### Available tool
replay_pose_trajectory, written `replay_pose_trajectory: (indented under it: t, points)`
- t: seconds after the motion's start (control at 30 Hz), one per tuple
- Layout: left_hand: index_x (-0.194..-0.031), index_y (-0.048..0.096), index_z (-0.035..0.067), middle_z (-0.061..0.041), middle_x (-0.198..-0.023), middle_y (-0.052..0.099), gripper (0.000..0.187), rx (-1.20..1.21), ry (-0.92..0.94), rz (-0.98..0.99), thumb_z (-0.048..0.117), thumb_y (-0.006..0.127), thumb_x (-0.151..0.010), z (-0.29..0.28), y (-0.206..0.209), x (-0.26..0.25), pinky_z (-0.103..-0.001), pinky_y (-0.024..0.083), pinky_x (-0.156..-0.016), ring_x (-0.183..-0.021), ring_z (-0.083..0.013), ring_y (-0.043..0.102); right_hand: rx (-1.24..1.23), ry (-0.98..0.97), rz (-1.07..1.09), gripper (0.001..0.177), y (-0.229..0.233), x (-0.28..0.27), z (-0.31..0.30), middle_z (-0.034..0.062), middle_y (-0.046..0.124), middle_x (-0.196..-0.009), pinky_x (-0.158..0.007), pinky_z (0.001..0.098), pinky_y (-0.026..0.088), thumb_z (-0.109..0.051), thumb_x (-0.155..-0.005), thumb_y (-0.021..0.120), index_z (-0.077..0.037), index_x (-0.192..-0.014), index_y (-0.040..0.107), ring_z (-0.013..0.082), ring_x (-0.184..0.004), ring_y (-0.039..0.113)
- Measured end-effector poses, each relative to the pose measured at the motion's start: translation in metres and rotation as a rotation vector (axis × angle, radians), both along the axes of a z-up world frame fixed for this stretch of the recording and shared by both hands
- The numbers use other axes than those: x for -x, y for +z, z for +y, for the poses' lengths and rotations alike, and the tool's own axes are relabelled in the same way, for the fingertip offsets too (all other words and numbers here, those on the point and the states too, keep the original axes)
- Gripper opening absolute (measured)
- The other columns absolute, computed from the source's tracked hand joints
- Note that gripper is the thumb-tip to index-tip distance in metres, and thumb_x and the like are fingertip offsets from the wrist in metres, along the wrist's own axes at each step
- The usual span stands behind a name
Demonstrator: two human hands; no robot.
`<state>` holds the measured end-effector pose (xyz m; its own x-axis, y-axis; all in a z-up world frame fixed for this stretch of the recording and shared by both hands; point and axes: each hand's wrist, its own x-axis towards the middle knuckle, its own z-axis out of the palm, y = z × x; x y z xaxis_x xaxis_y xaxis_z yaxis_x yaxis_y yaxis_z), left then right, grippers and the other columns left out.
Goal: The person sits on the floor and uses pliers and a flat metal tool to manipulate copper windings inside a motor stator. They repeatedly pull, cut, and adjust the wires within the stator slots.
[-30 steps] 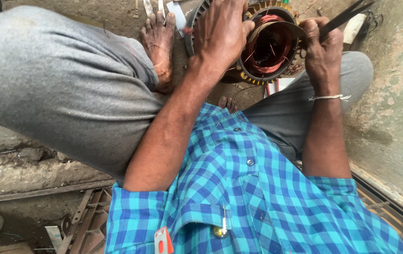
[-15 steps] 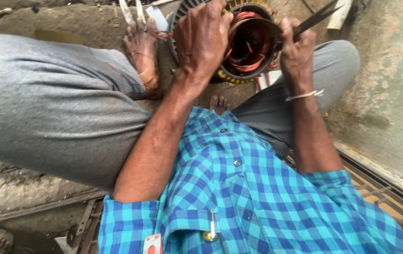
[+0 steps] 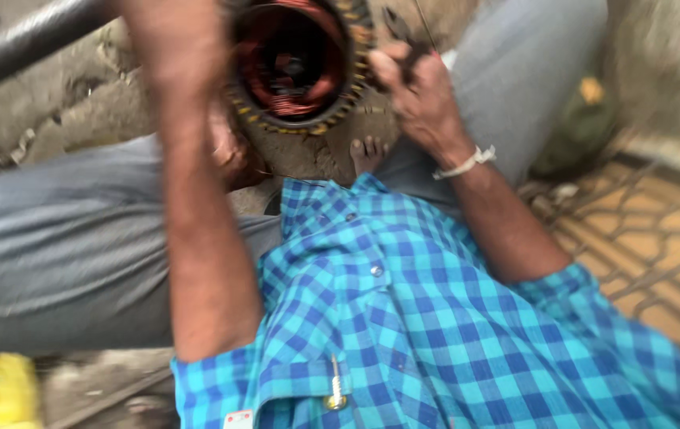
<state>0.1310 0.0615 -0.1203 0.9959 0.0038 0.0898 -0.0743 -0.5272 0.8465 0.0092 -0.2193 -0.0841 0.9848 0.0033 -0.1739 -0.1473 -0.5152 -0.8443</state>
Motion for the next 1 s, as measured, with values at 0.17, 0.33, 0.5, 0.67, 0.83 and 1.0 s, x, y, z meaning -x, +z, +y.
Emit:
replay_pose_trajectory:
  t: [0.17, 0.33, 0.5, 0.67, 0.83, 1.0]
  points:
    - [-0.099, 0.065, 0.000, -0.004, -0.086, 0.058, 0.019, 0.129, -0.175, 0.014, 0.014, 0.072, -0.109, 0.001, 0.083, 0.019, -0.030, 0.044, -0.066, -0.075, -0.0150, 0.054, 0.089, 0.063, -0.296, 0.055, -0.017, 0.001, -0.009, 0.0086, 0.064, -0.082, -0.081, 0.0479, 0.048, -0.044, -0.118, 0.042, -0.001, -0.097, 0.068, 0.0216, -0.076, 0.064]
    - [-0.122, 0.070, 0.000, -0.013, -0.117, 0.070, 0.025, -0.146, -0.492, 0.002, 0.011, 0.080, -0.101, -0.037, 0.124, 0.059, -0.032, 0.060, -0.088, -0.105, -0.0209, 0.067, -0.270, -0.056, -0.210, 0.054, -0.010, -0.008, -0.016, 0.0077, 0.076, -0.101, -0.086, 0.0342, 0.064, -0.050, -0.119, 0.046, -0.003, -0.111, 0.072, 0.0201, -0.097, 0.077]
    - [-0.119, 0.075, 0.003, -0.007, -0.105, 0.074, 0.014, -0.227, -0.351, 0.263, 0.002, 0.078, -0.105, -0.035, 0.119, 0.079, -0.029, 0.059, -0.082, -0.094, -0.0166, 0.070, -0.358, -0.139, -0.217, 0.050, 0.002, -0.001, -0.023, 0.0082, 0.078, -0.101, -0.089, 0.0338, 0.065, -0.046, -0.119, 0.051, -0.002, -0.112, 0.072, 0.0189, -0.098, 0.078]
    - [-0.113, 0.077, 0.000, -0.005, -0.093, 0.072, 0.009, -0.131, -0.107, 0.463, 0.002, 0.074, -0.105, -0.011, 0.108, 0.076, -0.025, 0.050, -0.072, -0.080, -0.0125, 0.063, -0.417, -0.220, -0.299, 0.044, -0.006, 0.007, -0.030, 0.0074, 0.076, -0.104, -0.091, 0.0338, 0.065, -0.041, -0.119, 0.049, -0.001, -0.112, 0.066, 0.0186, -0.099, 0.077]
    - [-0.103, 0.077, -0.001, -0.015, -0.102, 0.070, 0.014, -0.709, -0.347, -0.144, 0.006, 0.084, -0.094, -0.028, 0.122, 0.070, -0.034, 0.058, -0.081, -0.091, -0.0273, 0.071, -0.407, -0.206, -0.314, 0.038, -0.002, 0.002, -0.033, 0.0046, 0.074, -0.098, -0.085, 0.0307, 0.064, -0.036, -0.120, 0.050, -0.004, -0.106, 0.066, 0.0166, -0.094, 0.077]
    - [-0.124, 0.074, 0.001, -0.012, -0.120, 0.071, 0.015, -0.350, -0.253, -0.044, 0.011, 0.074, -0.113, -0.067, 0.143, 0.084, -0.030, 0.065, -0.088, -0.102, -0.0232, 0.072, -0.339, -0.217, -0.304, 0.035, 0.004, 0.006, -0.034, 0.0077, 0.071, -0.093, -0.079, 0.0365, 0.058, -0.032, -0.117, 0.056, -0.002, -0.106, 0.068, 0.0190, -0.086, 0.071]
